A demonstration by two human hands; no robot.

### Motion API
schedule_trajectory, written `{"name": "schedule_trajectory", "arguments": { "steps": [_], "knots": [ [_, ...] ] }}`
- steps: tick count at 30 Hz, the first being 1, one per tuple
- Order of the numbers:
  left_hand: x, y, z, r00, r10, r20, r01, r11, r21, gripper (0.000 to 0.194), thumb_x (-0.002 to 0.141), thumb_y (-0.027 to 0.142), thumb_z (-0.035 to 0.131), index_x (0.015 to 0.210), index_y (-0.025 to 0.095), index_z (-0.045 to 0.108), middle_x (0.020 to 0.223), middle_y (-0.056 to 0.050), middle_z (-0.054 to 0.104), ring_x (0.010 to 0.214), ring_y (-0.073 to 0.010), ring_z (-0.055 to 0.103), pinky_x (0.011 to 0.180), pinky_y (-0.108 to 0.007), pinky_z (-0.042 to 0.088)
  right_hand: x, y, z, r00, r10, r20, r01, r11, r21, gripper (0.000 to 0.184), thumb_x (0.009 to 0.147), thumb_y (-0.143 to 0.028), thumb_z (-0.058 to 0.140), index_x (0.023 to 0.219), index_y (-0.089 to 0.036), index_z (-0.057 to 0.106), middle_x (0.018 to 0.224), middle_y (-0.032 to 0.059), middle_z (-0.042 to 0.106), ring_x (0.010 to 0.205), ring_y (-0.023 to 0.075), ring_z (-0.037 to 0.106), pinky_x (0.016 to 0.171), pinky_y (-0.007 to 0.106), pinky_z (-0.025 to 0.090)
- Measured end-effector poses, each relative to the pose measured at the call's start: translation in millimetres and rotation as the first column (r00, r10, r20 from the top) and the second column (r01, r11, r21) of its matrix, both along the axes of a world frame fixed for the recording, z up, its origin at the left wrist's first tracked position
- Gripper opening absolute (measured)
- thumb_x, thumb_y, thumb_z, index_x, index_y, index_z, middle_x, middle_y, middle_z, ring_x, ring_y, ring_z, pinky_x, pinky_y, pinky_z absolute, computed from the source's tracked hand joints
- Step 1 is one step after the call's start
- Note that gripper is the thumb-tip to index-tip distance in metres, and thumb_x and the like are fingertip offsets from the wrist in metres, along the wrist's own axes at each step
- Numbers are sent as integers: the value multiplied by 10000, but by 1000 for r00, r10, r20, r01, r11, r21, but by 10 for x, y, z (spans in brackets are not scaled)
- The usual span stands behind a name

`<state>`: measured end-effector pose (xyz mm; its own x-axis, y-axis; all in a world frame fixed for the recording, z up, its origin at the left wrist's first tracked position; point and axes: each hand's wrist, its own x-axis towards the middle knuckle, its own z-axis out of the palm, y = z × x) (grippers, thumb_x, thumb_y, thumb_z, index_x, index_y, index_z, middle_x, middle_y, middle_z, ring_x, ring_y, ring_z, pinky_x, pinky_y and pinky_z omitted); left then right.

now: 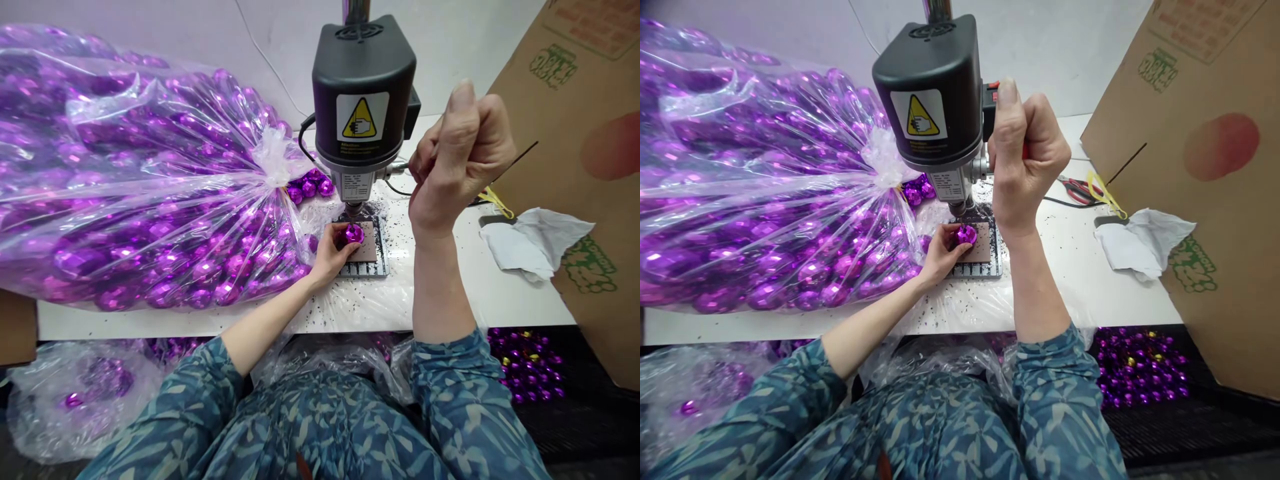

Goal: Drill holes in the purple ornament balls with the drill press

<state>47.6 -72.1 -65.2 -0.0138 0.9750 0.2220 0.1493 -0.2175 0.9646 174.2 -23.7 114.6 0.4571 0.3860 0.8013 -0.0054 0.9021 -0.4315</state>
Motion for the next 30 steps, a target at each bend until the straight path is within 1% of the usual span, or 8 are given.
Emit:
{"name": "schedule_trajectory", "arguments": {
  "steps": [3,7,9,16,19,23,27,30],
  "knots": [
    [6,10,2,999,6,41,-5,1000,-6,445,839,205,806,1187,210,527,1228,-107,698,1122,-224,716,1033,-439,585,-11,-60,-9,999,-39,-13,39,999,-22,585,902,-662,554,638,-231,258,480,-93,253,391,24,247,453,250,259],
    [13,9,-19,998,16,59,-16,1000,-8,439,832,204,810,1173,207,534,1245,-109,687,1143,-225,706,1058,-447,570,-14,-165,-122,997,-56,-60,53,998,-46,590,938,-511,616,610,-210,229,483,-74,231,397,25,299,464,257,224],
    [12,10,-35,998,16,63,-16,1000,-5,439,832,215,810,1175,209,537,1266,-112,678,1166,-229,696,1073,-449,559,-9,-187,-194,996,-46,-82,45,999,-16,604,936,-466,632,600,-193,211,487,-65,210,401,19,297,457,249,207],
    [4,13,-49,998,10,58,-11,1000,11,432,834,224,810,1170,213,539,1258,-108,677,1168,-234,693,1075,-464,556,-7,-144,-354,995,5,-104,5,995,100,595,930,-436,643,593,-175,228,482,-70,149,393,-3,242,437,208,179],
    [2,8,-36,999,7,42,-8,1000,24,425,838,229,810,1165,212,539,1242,-107,679,1157,-237,696,1071,-469,555,-13,-101,-416,991,-4,-131,24,988,152,598,915,-434,659,595,-175,225,469,-77,152,379,-6,221,430,205,167],
    [2,2,-25,999,-2,53,1,1000,19,420,842,234,806,1166,214,540,1225,-104,679,1149,-237,694,1069,-472,555,-15,-50,-485,986,-9,-166,43,978,206,568,893,-418,689,599,-175,269,473,-87,164,379,-18,201,422,197,168],
    [5,10,-37,997,-3,81,2,1000,8,422,838,217,803,1164,213,535,1261,-115,662,1175,-239,682,1088,-484,545,-1,-41,-543,991,-6,-134,41,965,258,556,923,-356,645,587,-159,248,453,-85,170,378,-25,192,422,178,173],
    [8,25,-64,996,-7,88,6,1000,10,425,839,219,805,1167,215,535,1273,-117,658,1177,-237,682,1090,-481,544,16,-40,-579,994,-23,-108,52,959,277,540,931,-326,620,583,-158,242,433,-83,193,368,-15,215,417,174,181]
  ]
}}
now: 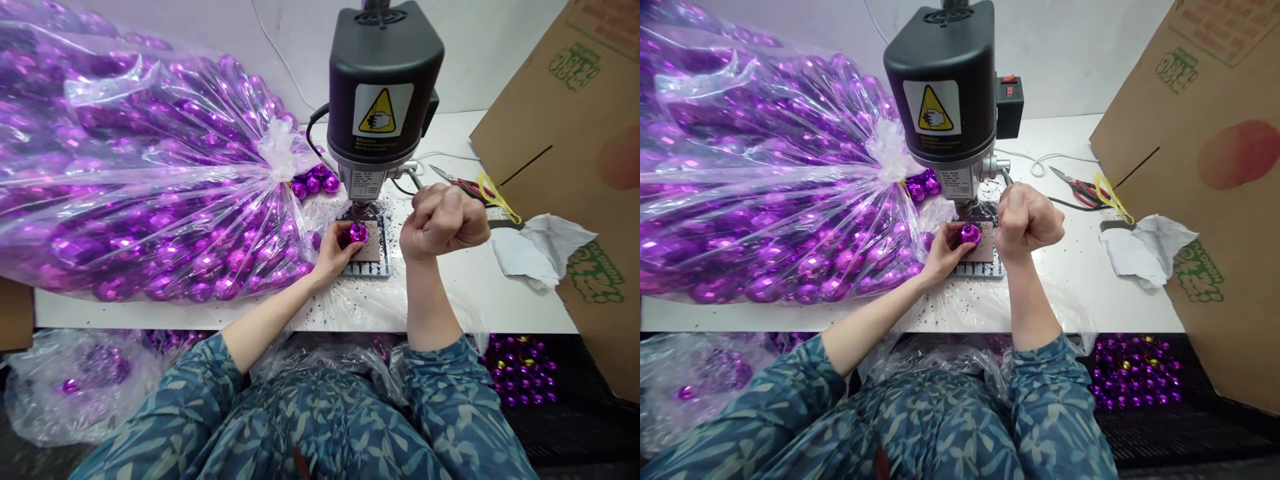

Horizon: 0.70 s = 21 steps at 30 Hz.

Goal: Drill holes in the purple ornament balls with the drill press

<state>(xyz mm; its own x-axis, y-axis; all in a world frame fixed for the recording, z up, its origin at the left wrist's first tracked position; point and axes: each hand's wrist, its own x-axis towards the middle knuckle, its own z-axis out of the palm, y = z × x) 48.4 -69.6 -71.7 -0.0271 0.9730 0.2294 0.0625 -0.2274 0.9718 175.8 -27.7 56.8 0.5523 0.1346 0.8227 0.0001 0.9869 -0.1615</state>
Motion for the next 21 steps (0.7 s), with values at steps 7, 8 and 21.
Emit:
{"name": "schedule_trajectory", "arguments": {
  "steps": [7,8,21],
  "knots": [
    [6,6,-35,1000,12,-3,-12,1000,-9,435,833,241,814,1175,216,546,1250,-113,674,1155,-235,685,1067,-468,551,2,19,-116,999,-38,-18,38,999,-6,611,897,-390,645,590,-176,163,393,-91,196,343,10,206,391,191,183],
    [7,3,-29,1000,15,-2,-15,1000,-12,435,831,240,813,1173,212,546,1243,-114,676,1155,-236,684,1067,-469,549,-6,8,-119,999,-41,-24,41,999,-13,624,896,-401,646,589,-181,150,386,-92,188,339,15,192,384,199,179],
    [-40,-465,313,943,112,-312,-82,991,107,393,833,304,796,1122,215,545,1069,-74,674,915,-199,658,818,-371,569,-47,229,771,995,98,31,-85,954,-288,467,935,-359,604,623,-286,264,426,-123,233,333,69,138,371,303,164]
  ]
}}
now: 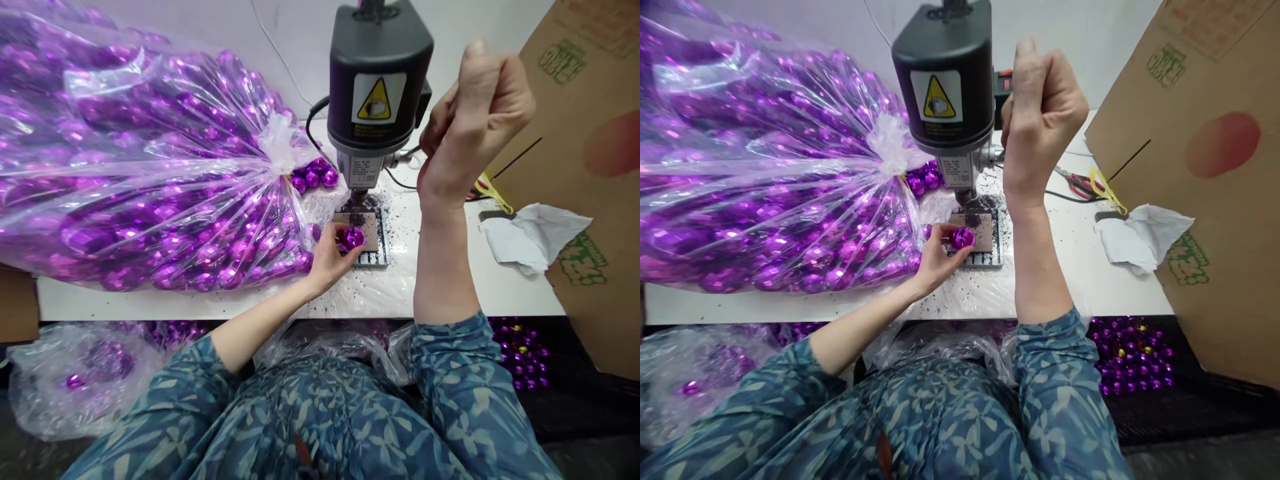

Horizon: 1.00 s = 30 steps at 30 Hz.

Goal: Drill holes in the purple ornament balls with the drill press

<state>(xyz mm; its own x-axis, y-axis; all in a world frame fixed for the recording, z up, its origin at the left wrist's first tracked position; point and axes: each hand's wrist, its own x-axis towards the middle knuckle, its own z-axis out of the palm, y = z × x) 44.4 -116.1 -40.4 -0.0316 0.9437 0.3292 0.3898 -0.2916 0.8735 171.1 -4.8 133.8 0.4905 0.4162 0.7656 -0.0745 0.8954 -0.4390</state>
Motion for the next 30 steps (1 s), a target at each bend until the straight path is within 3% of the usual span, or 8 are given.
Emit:
{"name": "schedule_trajectory", "arguments": {
  "steps": [3,6,9,11,13,18,23,30],
  "knots": [
    [-160,-561,53,918,-312,-246,330,944,31,296,881,379,722,1082,208,587,994,-70,670,863,-194,642,746,-332,561,-2,-8,-5,996,88,-30,-86,994,62,418,954,-76,504,636,-278,324,435,-132,241,337,57,160,389,263,193],
    [-367,-1132,-41,594,-545,-591,589,795,-141,258,884,333,689,1086,183,629,1018,-114,696,895,-237,664,730,-353,574,-6,-54,-9,993,109,-44,-105,991,83,404,949,-64,495,639,-274,346,441,-128,253,334,55,176,392,264,193],
    [-528,-1443,-224,298,-500,-813,683,707,-184,294,905,255,651,1192,192,644,1267,-183,692,1101,-308,679,882,-430,592,-14,-73,4,997,65,-40,-63,997,52,390,914,-173,568,621,-273,331,424,-125,260,336,54,176,410,277,193],
    [-585,-1395,-307,355,-437,-827,711,700,-64,284,955,271,585,1230,228,642,1313,-162,692,1129,-292,689,931,-430,602,-17,-68,10,998,45,-50,-42,998,46,375,850,-330,607,612,-269,323,419,-124,261,341,50,163,413,282,191],
    [-614,-1116,-301,562,-374,-738,655,746,120,289,990,236,492,1241,252,635,1251,-126,722,1103,-264,709,934,-431,622,-17,-59,9,998,36,-52,-34,999,37,389,792,-453,607,614,-264,317,418,-122,277,341,44,173,411,280,183],
    [-745,179,60,890,-124,-439,207,968,145,508,865,-13,447,1271,223,640,1352,-142,667,1368,-303,589,1184,-575,460,-4,-54,-14,997,59,-54,-57,998,22,434,778,-502,639,620,-254,320,416,-121,300,326,38,212,388,273,153],
    [-1011,1054,396,798,-204,-567,32,954,-298,343,613,-63,663,831,196,721,830,-71,715,985,-339,724,1052,-531,528,14,-58,-28,995,86,-51,-85,996,34,478,769,-538,681,615,-256,327,421,-118,318,318,38,202,355,281,141],
    [-1125,1036,360,766,-515,-385,313,821,-476,335,551,119,877,814,271,735,692,21,671,727,-219,654,895,-418,563,3,-68,-38,997,71,-34,-69,996,54,499,789,-559,684,614,-251,332,426,-115,317,329,38,222,361,275,194]
  ]
}}
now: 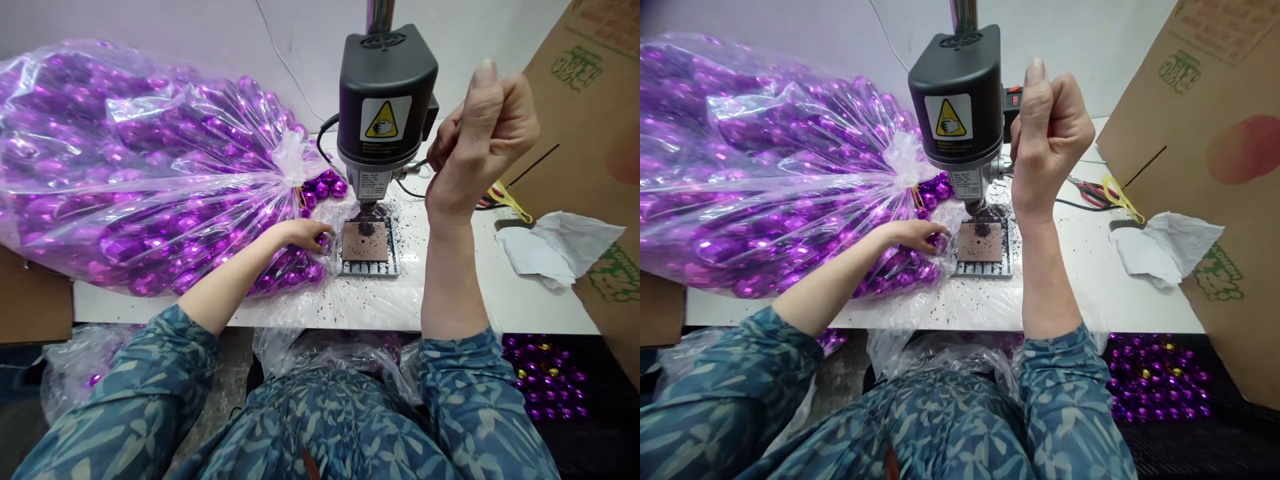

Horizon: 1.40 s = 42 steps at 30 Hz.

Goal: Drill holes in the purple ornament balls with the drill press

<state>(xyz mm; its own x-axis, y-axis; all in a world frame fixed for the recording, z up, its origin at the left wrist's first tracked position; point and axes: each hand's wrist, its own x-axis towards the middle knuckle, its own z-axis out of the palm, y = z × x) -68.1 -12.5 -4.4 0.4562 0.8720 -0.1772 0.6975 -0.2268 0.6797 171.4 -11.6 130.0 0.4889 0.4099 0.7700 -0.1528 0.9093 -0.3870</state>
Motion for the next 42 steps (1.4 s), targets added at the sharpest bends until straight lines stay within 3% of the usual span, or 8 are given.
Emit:
{"name": "schedule_trajectory", "arguments": {
  "steps": [3,6,11,15,25,29,34,42],
  "knots": [
    [53,-121,12,995,99,-14,-97,989,110,286,574,107,853,774,255,710,730,6,633,825,-253,683,936,-424,550,-3,-6,-8,999,-31,13,31,999,-9,514,807,-589,663,619,-253,322,435,-114,313,337,44,224,374,277,209],
    [96,-274,169,953,241,181,-278,937,214,294,754,227,797,1040,252,735,950,-51,677,934,-267,694,954,-454,566,2,-22,-20,996,-76,47,78,996,-36,543,833,-640,606,625,-246,296,442,-112,307,353,39,220,393,264,235],
    [293,-622,387,648,336,683,-292,938,-185,291,1014,393,548,1242,261,670,1127,-133,735,981,-265,732,845,-483,652,6,-25,-48,982,-165,95,174,979,-101,583,823,-745,503,645,-253,246,457,-106,266,386,35,214,409,252,250],
    [552,-778,234,478,434,764,-173,899,-402,308,1020,468,551,1152,224,685,1137,-151,744,1016,-288,750,871,-538,666,4,-33,-56,976,-184,117,198,973,-115,605,839,-768,482,659,-258,210,470,-97,240,399,51,234,427,271,263],
    [740,-635,-189,290,656,697,-174,752,-636,203,949,375,650,1068,212,674,1088,-103,752,988,-244,745,866,-430,655,29,-74,-63,982,-115,149,129,988,-88,597,856,-763,477,664,-257,225,466,-103,266,372,51,231,387,272,261],
    [797,-673,-226,380,565,732,-289,825,-486,402,823,310,830,1156,200,633,1094,-74,733,952,-196,725,779,-318,636,26,-97,-52,990,-89,108,95,994,-50,567,860,-693,553,642,-257,265,452,-114,281,344,46,228,375,260,273],
    [836,-632,-321,512,549,661,-493,818,-297,381,849,330,821,1125,177,607,1045,-61,722,875,-162,699,649,-236,566,28,-113,-44,996,74,41,-75,997,29,486,871,-490,682,628,-243,341,451,-111,326,344,42,244,377,262,250],
    [926,-475,-383,602,517,609,-506,836,-211,296,887,242,759,1136,171,615,1010,-52,733,836,-139,686,688,-244,549,17,-126,-43,998,24,63,-24,1000,4,512,863,-553,653,625,-249,316,463,-109,301,350,50,241,382,273,265]
  ]
}}
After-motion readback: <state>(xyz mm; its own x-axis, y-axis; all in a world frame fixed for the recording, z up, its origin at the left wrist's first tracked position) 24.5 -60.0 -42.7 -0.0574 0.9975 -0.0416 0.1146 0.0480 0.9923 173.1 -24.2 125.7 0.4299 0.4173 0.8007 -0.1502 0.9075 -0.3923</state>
